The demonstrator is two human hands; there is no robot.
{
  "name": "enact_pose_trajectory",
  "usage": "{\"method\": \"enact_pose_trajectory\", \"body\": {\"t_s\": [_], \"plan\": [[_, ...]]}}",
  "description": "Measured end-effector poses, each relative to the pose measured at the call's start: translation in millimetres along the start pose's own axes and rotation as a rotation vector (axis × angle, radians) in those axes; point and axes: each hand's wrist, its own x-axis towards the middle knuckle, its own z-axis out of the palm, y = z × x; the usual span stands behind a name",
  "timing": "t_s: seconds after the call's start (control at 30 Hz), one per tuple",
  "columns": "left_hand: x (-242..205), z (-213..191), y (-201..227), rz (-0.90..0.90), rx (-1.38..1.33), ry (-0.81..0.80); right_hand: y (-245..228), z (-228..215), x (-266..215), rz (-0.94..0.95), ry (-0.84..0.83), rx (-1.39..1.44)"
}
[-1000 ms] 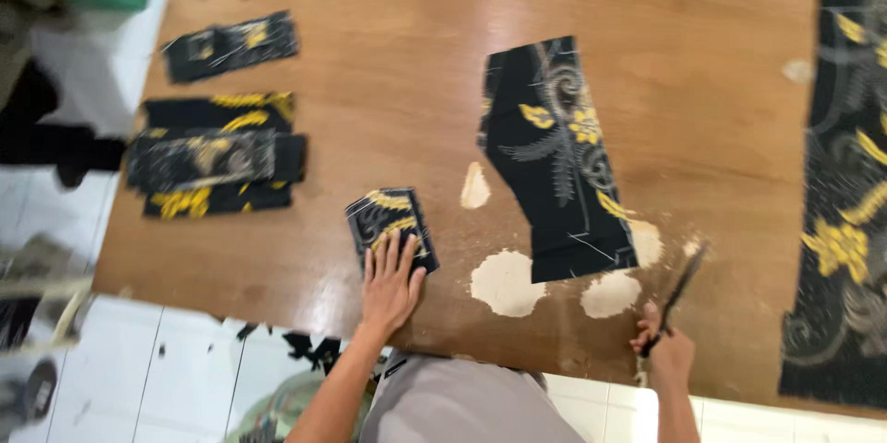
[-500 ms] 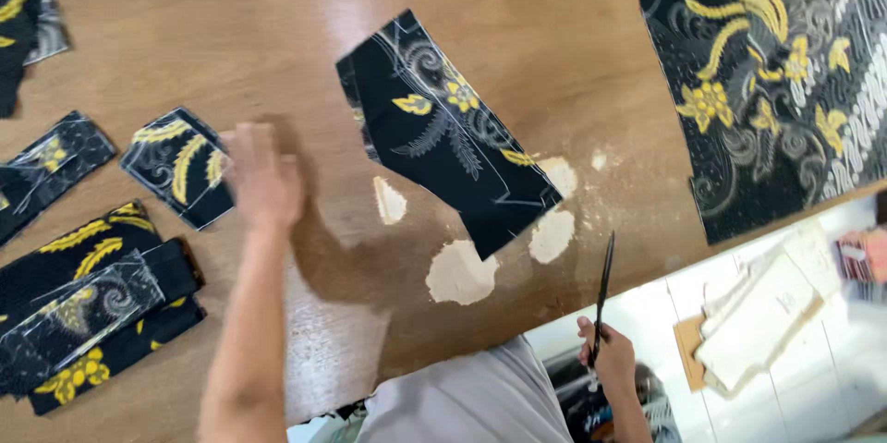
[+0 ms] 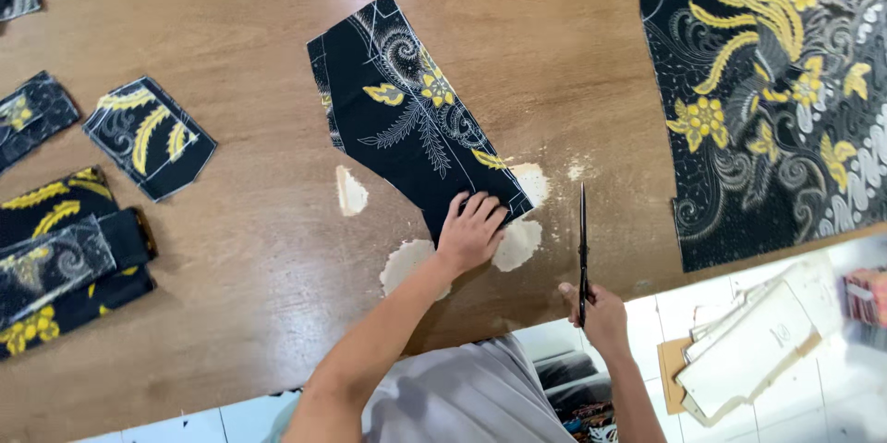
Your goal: The person uses shears to cut patterned black fabric with yellow motifs on a wooden table. They follow white chalk lines to cut multiple pieces, then fold and stack the cut fabric pieces on the table.
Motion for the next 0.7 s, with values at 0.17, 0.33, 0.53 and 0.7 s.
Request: {"method": "enact_pose_trajectory", "body": {"t_s": [0.17, 0.33, 0.53, 0.7], "plan": [[-6, 6, 11, -0.097, 0.039, 0.163, -3, -19, 35, 0.015, -0.054, -0.067], [2, 2, 18, -0.124, 0.159, 0.168, 0, -27, 65, -0.078, -0.139, -0.032], [-68, -26, 19, -0.095, 0.115, 0.107, 0, -21, 94, -0.223, -0.218, 0.075], [-212, -82, -10, -0.364, 0.204, -0.056, -8, -1, 93, -0.268, -0.313, -0.060]]}}
